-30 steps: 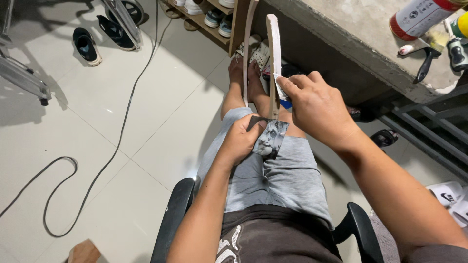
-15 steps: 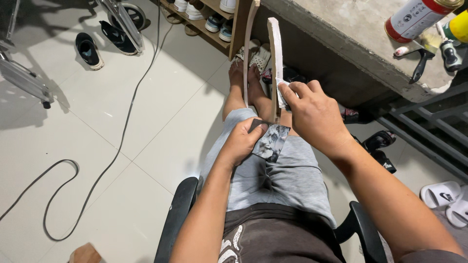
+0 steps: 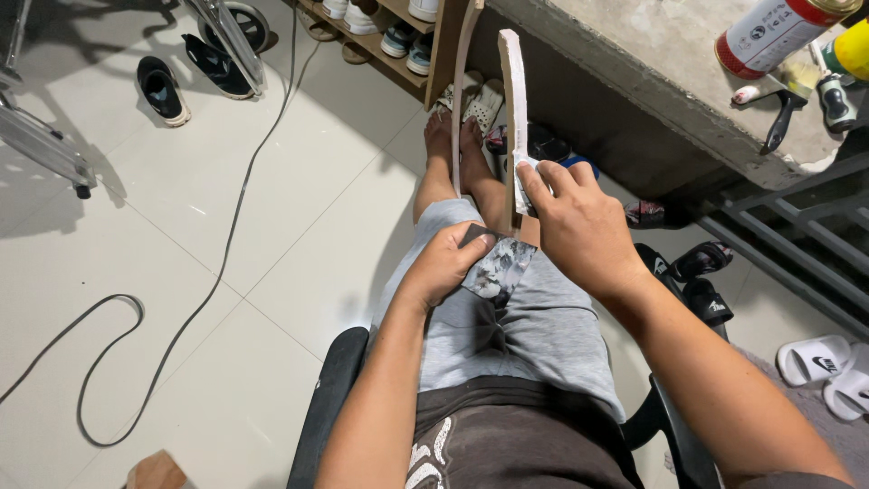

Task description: The person uses a small scraper to apply a white substance from a palette onto a curved wooden piece. They repeatedly scrape the substance and spread it along the length of the wood, occasionally switching between two scrapers.

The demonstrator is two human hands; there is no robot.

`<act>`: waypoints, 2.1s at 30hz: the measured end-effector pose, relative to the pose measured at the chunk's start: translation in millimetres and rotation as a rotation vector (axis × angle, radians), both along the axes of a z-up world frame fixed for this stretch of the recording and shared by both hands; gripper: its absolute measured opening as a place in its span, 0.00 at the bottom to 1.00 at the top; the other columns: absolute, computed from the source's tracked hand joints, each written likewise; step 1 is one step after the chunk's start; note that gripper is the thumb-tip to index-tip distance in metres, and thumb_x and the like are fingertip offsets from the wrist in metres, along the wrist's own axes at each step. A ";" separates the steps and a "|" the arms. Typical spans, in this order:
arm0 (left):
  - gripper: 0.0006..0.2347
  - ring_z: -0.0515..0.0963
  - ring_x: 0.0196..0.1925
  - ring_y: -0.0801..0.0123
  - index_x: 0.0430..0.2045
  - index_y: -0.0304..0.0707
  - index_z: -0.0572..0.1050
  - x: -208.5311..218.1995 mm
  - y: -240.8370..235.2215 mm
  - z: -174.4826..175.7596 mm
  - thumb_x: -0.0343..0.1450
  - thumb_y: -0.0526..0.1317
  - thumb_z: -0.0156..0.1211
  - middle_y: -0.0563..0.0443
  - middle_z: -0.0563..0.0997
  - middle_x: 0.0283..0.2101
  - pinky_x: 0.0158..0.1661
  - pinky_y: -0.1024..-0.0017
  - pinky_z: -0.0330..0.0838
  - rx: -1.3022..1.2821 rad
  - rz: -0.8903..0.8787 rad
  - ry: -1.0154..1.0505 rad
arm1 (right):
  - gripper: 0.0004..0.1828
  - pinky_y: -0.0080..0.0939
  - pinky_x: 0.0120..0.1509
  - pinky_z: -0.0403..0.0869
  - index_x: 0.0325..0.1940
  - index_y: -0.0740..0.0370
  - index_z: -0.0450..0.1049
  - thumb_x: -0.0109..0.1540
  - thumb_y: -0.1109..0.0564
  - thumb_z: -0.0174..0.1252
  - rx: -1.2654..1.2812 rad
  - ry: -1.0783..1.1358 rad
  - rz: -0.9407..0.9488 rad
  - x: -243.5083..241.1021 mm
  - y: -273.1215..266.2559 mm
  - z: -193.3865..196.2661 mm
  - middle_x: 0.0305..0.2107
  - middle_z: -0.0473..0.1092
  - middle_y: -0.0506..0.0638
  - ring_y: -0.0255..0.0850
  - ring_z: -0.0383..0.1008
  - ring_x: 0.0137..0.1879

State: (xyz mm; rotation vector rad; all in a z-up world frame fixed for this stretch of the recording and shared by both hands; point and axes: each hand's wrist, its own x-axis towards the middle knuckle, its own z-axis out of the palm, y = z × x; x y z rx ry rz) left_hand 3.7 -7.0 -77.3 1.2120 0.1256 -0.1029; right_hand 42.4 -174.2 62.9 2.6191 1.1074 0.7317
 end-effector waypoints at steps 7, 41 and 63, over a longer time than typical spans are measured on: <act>0.02 0.71 0.21 0.81 0.27 0.41 0.80 0.8 2.1 -5.9 0.68 0.34 0.62 0.60 0.74 0.18 0.24 0.83 0.63 -0.014 -0.029 0.009 | 0.23 0.42 0.32 0.82 0.64 0.57 0.71 0.63 0.62 0.52 0.041 0.071 0.001 -7.5 0.4 -6.6 0.48 0.71 0.55 0.45 0.71 0.51; 0.04 0.73 0.25 0.78 0.34 0.41 0.83 -10.6 8.6 12.9 0.69 0.37 0.65 0.56 0.77 0.21 0.29 0.81 0.66 0.011 -0.147 0.044 | 0.29 0.36 0.27 0.79 0.67 0.59 0.70 0.61 0.61 0.49 0.078 -0.022 0.018 -28.5 -11.2 -56.0 0.52 0.69 0.56 0.46 0.70 0.51; 0.05 0.81 0.22 0.69 0.34 0.35 0.82 -6.4 55.7 -3.6 0.68 0.34 0.65 0.48 0.80 0.21 0.25 0.74 0.76 -0.033 -0.013 0.136 | 0.22 0.39 0.27 0.75 0.55 0.62 0.80 0.59 0.71 0.54 1.128 0.978 -0.050 -49.9 -65.8 -63.1 0.32 0.76 0.53 0.39 0.73 0.28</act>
